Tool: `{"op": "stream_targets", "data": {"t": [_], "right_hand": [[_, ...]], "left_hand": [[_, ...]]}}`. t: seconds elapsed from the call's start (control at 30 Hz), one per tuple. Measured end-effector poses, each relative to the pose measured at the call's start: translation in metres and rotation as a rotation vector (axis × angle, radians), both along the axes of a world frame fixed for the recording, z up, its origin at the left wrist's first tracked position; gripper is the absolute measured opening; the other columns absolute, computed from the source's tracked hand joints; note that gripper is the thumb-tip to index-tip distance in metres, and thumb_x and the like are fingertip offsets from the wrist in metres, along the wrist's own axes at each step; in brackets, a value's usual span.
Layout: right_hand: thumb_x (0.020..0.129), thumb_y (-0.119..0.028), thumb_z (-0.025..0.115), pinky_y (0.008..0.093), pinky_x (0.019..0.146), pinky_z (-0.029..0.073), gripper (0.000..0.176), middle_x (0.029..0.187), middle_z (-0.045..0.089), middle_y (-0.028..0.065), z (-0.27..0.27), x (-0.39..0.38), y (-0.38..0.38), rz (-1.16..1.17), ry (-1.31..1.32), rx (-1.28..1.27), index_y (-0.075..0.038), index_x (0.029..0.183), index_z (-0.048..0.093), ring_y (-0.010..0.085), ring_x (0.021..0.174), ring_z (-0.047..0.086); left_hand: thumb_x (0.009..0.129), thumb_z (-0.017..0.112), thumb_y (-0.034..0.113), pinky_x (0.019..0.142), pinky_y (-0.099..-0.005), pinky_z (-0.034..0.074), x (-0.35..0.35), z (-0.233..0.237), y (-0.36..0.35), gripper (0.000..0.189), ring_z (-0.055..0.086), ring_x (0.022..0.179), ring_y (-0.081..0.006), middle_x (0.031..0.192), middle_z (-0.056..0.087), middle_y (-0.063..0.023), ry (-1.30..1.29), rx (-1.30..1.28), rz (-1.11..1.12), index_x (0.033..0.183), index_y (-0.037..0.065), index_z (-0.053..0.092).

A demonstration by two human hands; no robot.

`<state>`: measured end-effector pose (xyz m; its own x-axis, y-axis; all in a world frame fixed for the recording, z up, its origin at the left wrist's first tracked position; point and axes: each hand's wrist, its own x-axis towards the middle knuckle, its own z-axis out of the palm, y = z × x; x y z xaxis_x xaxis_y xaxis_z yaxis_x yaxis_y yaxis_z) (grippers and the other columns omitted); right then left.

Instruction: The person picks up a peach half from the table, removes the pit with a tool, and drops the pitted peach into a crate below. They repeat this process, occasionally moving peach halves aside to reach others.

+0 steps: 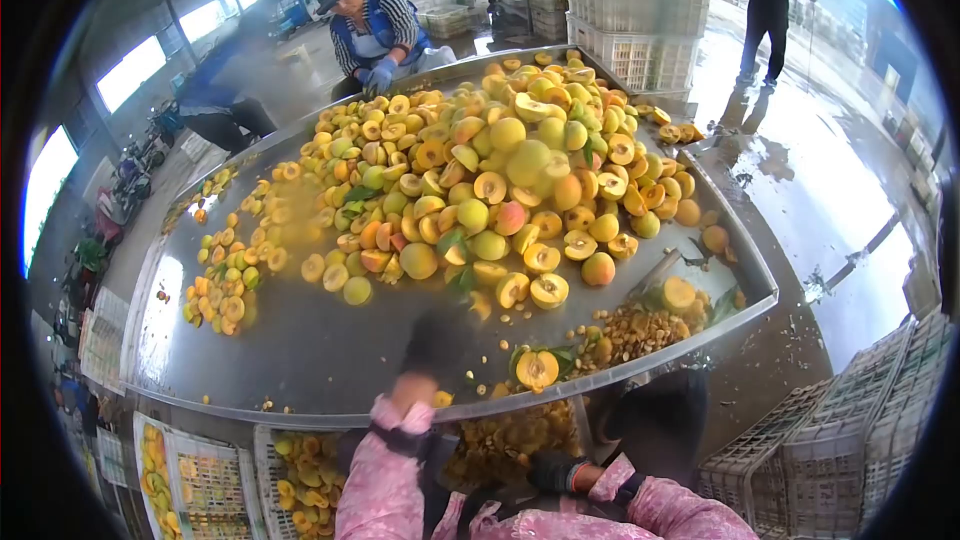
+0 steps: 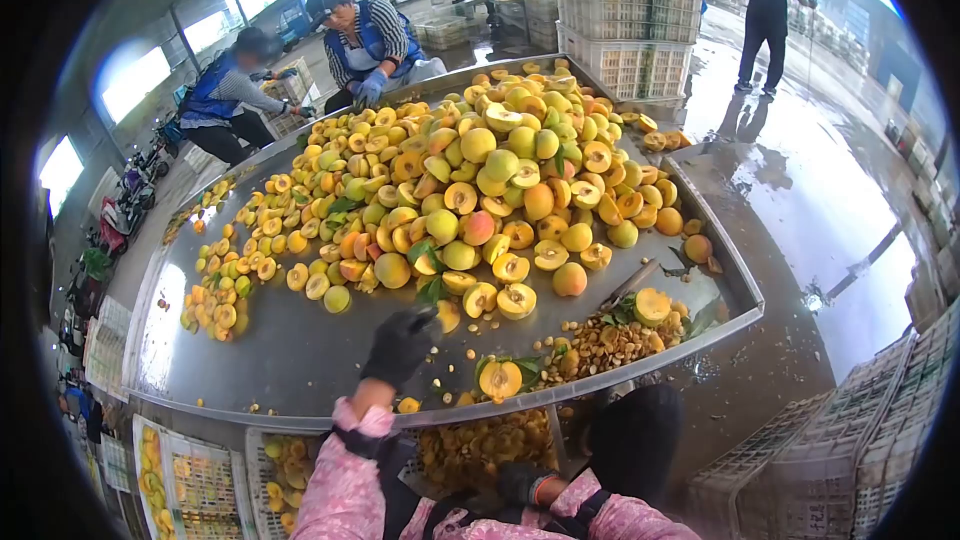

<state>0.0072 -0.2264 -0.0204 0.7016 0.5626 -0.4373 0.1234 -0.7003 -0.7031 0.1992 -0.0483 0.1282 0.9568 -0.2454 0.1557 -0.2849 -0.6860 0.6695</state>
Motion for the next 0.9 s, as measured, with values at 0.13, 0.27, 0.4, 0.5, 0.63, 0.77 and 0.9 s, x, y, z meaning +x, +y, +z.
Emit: {"op": "stream_targets", "data": {"t": [0.13,0.27,0.4,0.5,0.63,0.77,0.9], "right_hand": [[0.076,-0.028,0.056,0.0446,0.07,0.047,0.031,0.082,0.061,0.0246,-0.017,-0.001,-0.001,-0.033,0.026,-0.021,0.001,0.085,0.061,0.0409,0.08,0.06],[0.078,-0.032,0.055,0.0442,0.073,0.046,0.035,0.085,0.061,0.0246,-0.004,0.001,-0.001,-0.029,0.141,0.048,0.001,0.09,0.06,0.04,0.083,0.059],[0.079,-0.037,0.055,0.0433,0.072,0.046,0.04,0.085,0.062,0.0243,0.014,0.006,0.003,-0.14,0.165,0.076,0.002,0.091,0.059,0.0381,0.084,0.06],[0.079,-0.039,0.057,0.041,0.069,0.046,0.042,0.082,0.061,0.0244,0.063,0.016,-0.003,-0.138,0.229,0.139,0.002,0.089,0.059,0.0368,0.082,0.06],[0.079,-0.035,0.062,0.0391,0.067,0.047,0.04,0.083,0.06,0.0227,0.054,0.01,-0.003,-0.12,0.084,0.224,0.001,0.096,0.056,0.0344,0.079,0.06],[0.08,-0.029,0.062,0.0393,0.067,0.046,0.034,0.083,0.059,0.0201,0.068,0.012,0.001,-0.293,0.107,0.516,-0.002,0.098,0.053,0.034,0.077,0.059],[0.082,-0.026,0.059,0.0392,0.068,0.045,0.031,0.085,0.058,0.02,0.094,0.017,0.005,-0.26,-0.074,0.644,-0.002,0.099,0.05,0.0341,0.08,0.058]], "left_hand": [[0.068,0.069,0.027,0.083,-0.0377,0.046,0.04,-0.042,-0.03,0.034,0.058,0.092,-0.0331,0.096,0.062,-0.0169,-0.15,0.364,-0.005,0.093,0.004,0.064],[0.066,0.071,0.027,0.077,-0.0382,0.047,0.035,-0.025,-0.029,0.033,0.059,0.086,-0.0332,0.089,0.062,-0.0166,0.055,0.288,-0.018,0.09,0.005,0.063],[0.073,0.066,0.024,0.08,-0.0416,0.05,-0.002,-0.011,0.0,0.041,0.058,0.097,-0.0319,0.103,0.06,-0.0184,0.341,-0.594,-0.08,0.104,-0.001,0.057],[0.081,0.054,0.028,0.084,-0.0448,0.049,-0.038,0.002,0.014,0.042,0.055,0.103,-0.0319,0.113,0.056,-0.0191,0.639,-1.165,-0.009,0.11,-0.002,0.053],[0.091,0.036,0.034,0.088,-0.0484,0.047,-0.075,0.0,0.037,0.047,0.051,0.11,-0.0319,0.124,0.05,-0.0193,0.952,-1.719,0.141,0.114,-0.004,0.05],[0.078,0.067,0.013,0.089,-0.04,0.048,-0.104,0.009,0.026,0.048,0.054,0.106,-0.0244,0.118,0.052,-0.0165,0.766,-1.413,0.1,0.117,-0.001,0.044],[0.092,0.034,0.035,0.098,-0.0506,0.036,-0.118,0.002,0.026,0.052,0.044,0.117,-0.0359,0.126,0.046,-0.0216,0.575,-1.105,-0.083,0.125,-0.005,0.042]]}}
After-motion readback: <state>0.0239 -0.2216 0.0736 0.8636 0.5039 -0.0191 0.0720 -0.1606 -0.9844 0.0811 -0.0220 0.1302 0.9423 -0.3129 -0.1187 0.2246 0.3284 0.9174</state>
